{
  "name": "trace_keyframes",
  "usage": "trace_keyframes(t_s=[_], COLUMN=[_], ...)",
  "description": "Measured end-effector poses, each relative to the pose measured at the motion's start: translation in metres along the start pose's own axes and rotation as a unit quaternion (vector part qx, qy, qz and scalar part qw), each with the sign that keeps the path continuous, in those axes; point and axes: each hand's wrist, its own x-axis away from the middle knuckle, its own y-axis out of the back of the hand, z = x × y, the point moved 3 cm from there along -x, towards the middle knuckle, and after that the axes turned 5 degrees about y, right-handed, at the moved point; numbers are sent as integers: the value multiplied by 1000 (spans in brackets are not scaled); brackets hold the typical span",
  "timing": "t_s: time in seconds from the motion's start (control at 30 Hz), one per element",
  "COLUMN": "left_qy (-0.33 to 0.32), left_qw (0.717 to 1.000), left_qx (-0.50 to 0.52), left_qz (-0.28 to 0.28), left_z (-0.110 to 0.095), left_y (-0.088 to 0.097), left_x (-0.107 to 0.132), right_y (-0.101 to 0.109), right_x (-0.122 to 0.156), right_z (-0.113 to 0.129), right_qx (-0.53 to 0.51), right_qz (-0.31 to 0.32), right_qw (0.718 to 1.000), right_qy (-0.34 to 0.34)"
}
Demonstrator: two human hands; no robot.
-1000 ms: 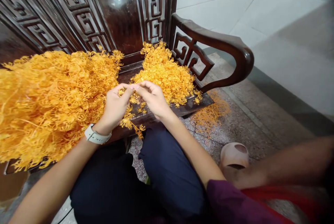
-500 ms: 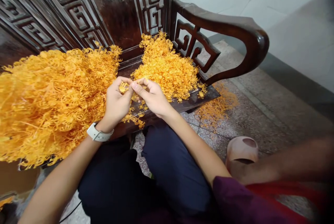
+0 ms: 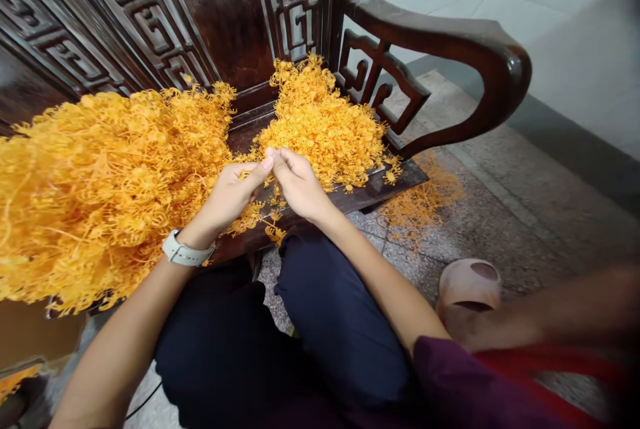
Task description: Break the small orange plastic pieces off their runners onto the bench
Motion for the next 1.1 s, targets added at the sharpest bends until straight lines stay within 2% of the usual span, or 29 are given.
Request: trace_keyframes(t_s=[0.1,0.17,0.27,0.33,0.9,1.0,1.1], left_qy=[-16,-11,11,13,23,43,0], left_qw=[999,994,978,969,946,934,906], left_qx=[47,105,210,246,323,355,419], left_qz=[3,-5,-12,-14,3,-12,-67], left_z=[-1,-3,-8,-11,-13,-20,-34], left_y=[-1,-2,-6,-8,-13,-3,19], left_x=[2,3,5,5,7,7,11], right_y=[0,-2,-8,-10,-9,-4,6], right_x=[0,1,3,4,5,4,3], right_z=[-2,-2,3,8,15,17,14], right_qx=[-31,-95,-217,-267,-328,-360,-387], right_qz=[-17,3,62,84,107,102,44], right_qw=[999,993,964,946,929,919,915], right_qy=[-20,-63,-143,-164,-136,-122,-102])
